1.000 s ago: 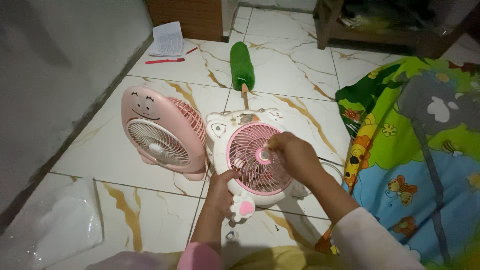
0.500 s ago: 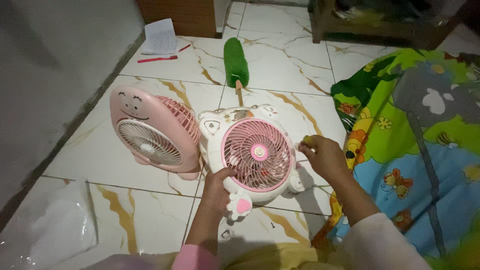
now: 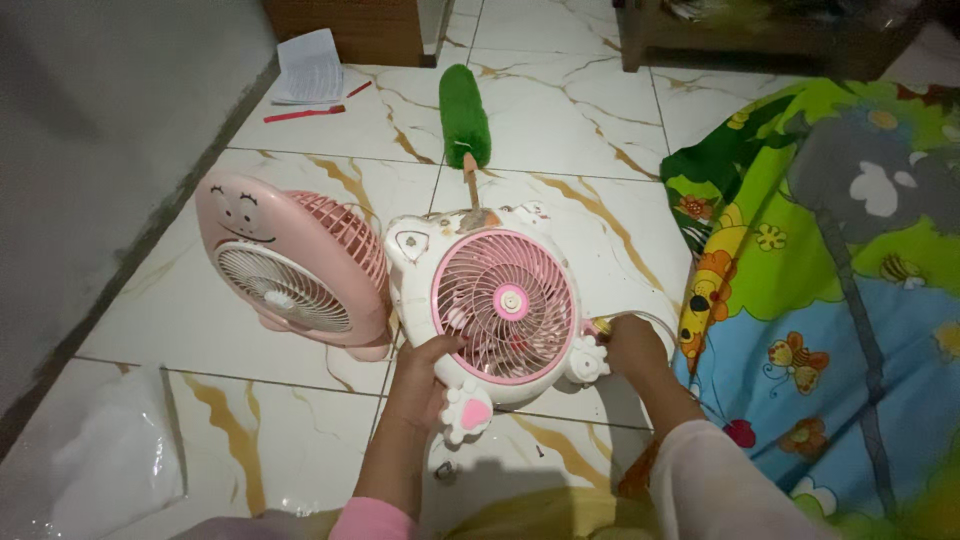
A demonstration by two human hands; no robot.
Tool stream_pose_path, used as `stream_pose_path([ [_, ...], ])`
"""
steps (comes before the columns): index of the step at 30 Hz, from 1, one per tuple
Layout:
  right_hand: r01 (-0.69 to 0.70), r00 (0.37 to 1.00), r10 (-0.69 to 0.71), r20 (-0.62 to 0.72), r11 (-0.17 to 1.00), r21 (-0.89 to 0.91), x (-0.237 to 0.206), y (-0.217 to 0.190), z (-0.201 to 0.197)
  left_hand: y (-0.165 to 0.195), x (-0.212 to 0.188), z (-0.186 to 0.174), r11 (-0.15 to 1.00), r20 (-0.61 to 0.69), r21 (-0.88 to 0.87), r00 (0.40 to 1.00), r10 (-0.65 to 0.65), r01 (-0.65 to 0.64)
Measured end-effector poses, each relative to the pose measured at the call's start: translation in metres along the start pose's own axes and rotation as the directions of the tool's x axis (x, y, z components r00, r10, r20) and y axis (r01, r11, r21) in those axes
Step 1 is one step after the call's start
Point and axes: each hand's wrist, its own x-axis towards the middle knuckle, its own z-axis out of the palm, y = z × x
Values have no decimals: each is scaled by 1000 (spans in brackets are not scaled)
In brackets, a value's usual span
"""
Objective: The person unscrews the front grille of a small desk fan with a screwdriver, removes the grille and fan blade, wipes the blade and housing with a tissue, then reattaches the blade and grille and tightens the center screw.
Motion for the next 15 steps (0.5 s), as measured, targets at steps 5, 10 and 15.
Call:
stream_pose_path([
  [5, -56, 998, 57, -12, 993, 103, 1, -11, -25, 1, 0, -1, 998, -57, 2, 997, -59, 59],
  [10, 111, 992, -123, 17, 941, 320, -4, -23, -38, -7, 4, 4, 983, 23, -154, 995, -96, 98],
  [15, 82, 994, -103, 19, 874, 479, -10, -25, -29, -10, 5, 5, 994, -20, -87, 998, -64, 62],
])
